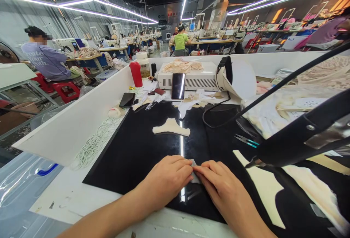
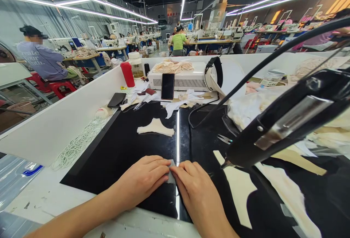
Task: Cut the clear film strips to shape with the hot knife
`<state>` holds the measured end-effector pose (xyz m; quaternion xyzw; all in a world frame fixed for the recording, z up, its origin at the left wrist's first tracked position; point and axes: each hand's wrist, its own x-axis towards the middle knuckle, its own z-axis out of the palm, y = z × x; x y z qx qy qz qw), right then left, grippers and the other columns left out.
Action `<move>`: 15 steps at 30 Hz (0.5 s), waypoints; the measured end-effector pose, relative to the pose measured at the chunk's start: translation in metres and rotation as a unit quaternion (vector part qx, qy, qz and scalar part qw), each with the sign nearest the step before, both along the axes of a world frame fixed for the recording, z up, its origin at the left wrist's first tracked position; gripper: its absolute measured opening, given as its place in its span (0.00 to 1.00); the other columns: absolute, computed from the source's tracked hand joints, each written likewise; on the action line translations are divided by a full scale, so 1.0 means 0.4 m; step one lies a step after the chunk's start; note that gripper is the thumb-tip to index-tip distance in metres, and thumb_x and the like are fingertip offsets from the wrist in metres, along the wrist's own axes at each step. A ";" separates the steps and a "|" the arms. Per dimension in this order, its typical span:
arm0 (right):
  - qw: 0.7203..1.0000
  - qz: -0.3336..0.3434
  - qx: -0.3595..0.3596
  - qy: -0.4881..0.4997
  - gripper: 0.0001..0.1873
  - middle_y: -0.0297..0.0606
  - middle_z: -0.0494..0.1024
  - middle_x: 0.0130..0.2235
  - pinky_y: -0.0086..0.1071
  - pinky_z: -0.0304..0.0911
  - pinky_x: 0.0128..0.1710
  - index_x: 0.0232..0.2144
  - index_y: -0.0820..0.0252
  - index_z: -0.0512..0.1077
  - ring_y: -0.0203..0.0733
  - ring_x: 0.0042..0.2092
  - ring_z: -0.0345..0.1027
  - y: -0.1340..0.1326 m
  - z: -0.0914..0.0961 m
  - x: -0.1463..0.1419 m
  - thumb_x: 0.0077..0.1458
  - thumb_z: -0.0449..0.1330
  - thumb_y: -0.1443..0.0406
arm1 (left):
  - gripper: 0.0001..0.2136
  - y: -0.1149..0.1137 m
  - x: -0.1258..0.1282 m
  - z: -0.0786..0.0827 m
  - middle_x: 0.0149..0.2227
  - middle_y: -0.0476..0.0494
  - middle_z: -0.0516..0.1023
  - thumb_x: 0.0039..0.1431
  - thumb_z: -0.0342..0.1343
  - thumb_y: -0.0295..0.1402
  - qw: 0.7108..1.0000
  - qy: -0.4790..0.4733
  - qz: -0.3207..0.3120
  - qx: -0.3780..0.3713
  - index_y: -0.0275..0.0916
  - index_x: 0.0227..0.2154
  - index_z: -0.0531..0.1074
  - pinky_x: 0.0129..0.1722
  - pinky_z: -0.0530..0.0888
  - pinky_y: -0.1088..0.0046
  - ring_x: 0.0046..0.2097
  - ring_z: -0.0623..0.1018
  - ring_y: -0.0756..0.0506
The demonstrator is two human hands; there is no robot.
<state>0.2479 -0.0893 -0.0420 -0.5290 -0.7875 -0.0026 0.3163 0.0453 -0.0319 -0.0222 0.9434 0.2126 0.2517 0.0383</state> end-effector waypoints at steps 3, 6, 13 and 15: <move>1.000 0.000 -0.006 0.000 0.14 0.37 0.77 0.35 0.36 0.69 0.34 0.43 0.57 0.76 0.42 0.33 0.70 0.001 -0.004 0.003 0.72 0.49 0.65 | 0.07 0.001 0.000 -0.005 0.50 0.43 0.82 0.73 0.52 0.29 1.000 0.002 -0.001 0.011 0.34 0.45 0.73 0.54 0.77 0.66 0.52 0.80 0.44; 1.000 0.004 -0.011 0.000 0.13 0.37 0.77 0.35 0.36 0.69 0.34 0.44 0.57 0.75 0.42 0.34 0.70 0.001 -0.004 0.005 0.72 0.50 0.66 | 0.06 0.000 0.000 -0.008 0.50 0.43 0.82 0.73 0.52 0.29 1.000 0.003 -0.002 0.020 0.34 0.45 0.73 0.53 0.77 0.66 0.52 0.80 0.45; 1.000 0.005 -0.004 -0.005 0.14 0.38 0.77 0.34 0.36 0.68 0.32 0.42 0.58 0.75 0.41 0.32 0.69 -0.007 0.005 0.006 0.72 0.48 0.65 | 0.06 -0.005 -0.003 -0.012 0.51 0.44 0.82 0.73 0.52 0.29 0.999 0.018 0.000 0.030 0.34 0.45 0.73 0.49 0.77 0.66 0.52 0.80 0.45; 1.000 0.000 -0.002 -0.006 0.16 0.38 0.77 0.34 0.36 0.67 0.31 0.41 0.58 0.75 0.41 0.32 0.69 -0.010 0.005 0.007 0.73 0.48 0.65 | 0.06 -0.004 -0.004 -0.013 0.52 0.45 0.81 0.73 0.52 0.28 1.000 0.016 0.000 0.027 0.35 0.44 0.73 0.49 0.77 0.67 0.53 0.80 0.45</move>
